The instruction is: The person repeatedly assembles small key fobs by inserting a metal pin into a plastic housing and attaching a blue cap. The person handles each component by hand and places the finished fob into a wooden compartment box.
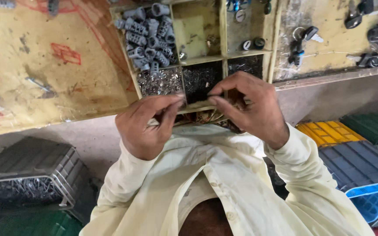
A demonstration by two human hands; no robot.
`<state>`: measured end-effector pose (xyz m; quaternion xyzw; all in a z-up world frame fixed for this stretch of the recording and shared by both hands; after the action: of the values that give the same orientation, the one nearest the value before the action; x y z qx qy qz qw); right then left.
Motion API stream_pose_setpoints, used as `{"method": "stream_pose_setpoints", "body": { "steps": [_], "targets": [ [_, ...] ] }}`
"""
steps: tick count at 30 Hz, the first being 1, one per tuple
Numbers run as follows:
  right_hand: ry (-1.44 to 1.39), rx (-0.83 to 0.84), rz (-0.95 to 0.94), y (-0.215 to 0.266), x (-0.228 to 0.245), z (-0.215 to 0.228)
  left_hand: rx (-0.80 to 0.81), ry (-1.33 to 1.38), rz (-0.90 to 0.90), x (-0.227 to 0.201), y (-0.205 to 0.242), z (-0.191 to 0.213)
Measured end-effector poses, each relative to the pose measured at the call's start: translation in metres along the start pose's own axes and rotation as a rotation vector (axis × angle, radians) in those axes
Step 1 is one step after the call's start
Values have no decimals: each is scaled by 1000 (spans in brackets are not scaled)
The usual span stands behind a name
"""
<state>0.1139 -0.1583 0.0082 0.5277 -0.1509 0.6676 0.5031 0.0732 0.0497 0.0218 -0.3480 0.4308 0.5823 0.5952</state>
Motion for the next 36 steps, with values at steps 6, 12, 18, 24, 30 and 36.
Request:
{"method": "stream_pose_setpoints", "body": {
  "steps": [6, 12, 18, 24, 30, 36],
  "targets": [
    [-647, 51, -148, 23, -35, -10, 132, 352, -5, -3, -10, -17],
    [-874, 77, -234, 34, -40, -18, 319, 627, 399, 12, -3, -49],
    [-848, 67, -320, 34, -41, -22, 283, 732, 349, 11, -2, -51],
    [-650, 70, -240, 27, -31, -17, 289, 559, 367, 12, -3, -44],
    [-166, 11, -13, 16, -1, 0, 299, 394, 291, 5, -5, -32],
    [394, -116, 1, -3, 35, 35, 389, 629, 369, 11, -2, -44]
  ]
}}
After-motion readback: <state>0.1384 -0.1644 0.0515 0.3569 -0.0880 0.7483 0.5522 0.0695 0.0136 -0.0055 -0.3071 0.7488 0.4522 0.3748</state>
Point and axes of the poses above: each hand's wrist, its own y-axis away from the middle knuckle, its own z-axis out of the back of the hand, x = y × z, the point moved 7 cm from there along -y, towards the middle knuckle, and after that the axes turned 4 degrees about x, right-handed, at the moved point
